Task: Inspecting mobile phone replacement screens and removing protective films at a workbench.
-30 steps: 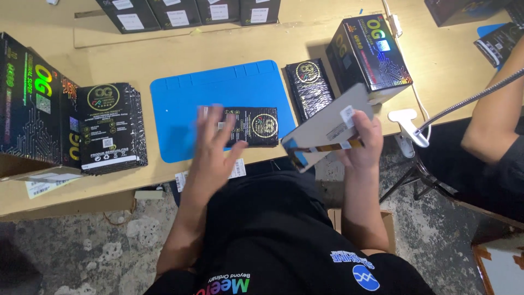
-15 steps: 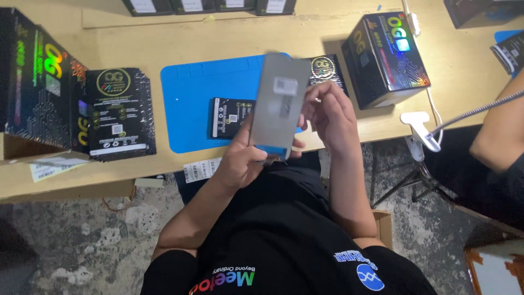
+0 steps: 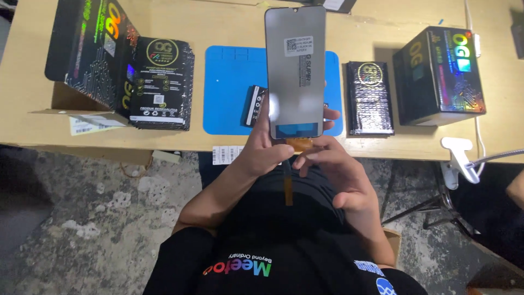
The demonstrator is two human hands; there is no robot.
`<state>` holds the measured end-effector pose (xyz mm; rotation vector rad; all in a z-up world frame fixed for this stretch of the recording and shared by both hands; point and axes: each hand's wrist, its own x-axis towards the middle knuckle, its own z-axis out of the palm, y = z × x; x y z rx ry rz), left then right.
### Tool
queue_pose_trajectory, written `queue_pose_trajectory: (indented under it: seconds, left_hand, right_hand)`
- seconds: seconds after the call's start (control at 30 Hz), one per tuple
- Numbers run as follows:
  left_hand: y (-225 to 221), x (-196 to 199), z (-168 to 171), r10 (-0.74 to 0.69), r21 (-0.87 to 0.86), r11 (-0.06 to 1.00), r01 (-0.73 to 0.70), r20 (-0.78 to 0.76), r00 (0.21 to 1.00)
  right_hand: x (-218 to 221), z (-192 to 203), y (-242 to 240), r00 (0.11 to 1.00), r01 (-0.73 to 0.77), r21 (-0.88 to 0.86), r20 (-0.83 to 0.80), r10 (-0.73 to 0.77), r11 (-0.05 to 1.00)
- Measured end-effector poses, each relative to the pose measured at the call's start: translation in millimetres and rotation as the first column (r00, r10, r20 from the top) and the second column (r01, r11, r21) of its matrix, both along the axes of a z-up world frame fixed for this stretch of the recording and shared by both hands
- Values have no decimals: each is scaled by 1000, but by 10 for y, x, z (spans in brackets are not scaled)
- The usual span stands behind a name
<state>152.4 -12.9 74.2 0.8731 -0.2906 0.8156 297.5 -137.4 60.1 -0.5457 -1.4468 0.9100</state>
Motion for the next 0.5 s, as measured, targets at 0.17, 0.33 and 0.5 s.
queue_pose_trajectory:
  seconds: [0.17, 0.33, 0.5]
  left_hand:
    - [-42, -140, -48, 39, 73, 997, -29, -146, 989]
    - [-127, -192, 177, 80, 130, 990, -53, -215, 973]
    - [-63, -173, 31, 73, 146, 988, -41, -221, 973]
  right_hand:
    - [-12, 86, -14, 995, 75, -27, 62, -74, 997]
    - [3, 146, 2, 989, 105, -20, 104, -103, 994]
    - [-2, 227, -11, 989, 115, -19, 93, -112, 993]
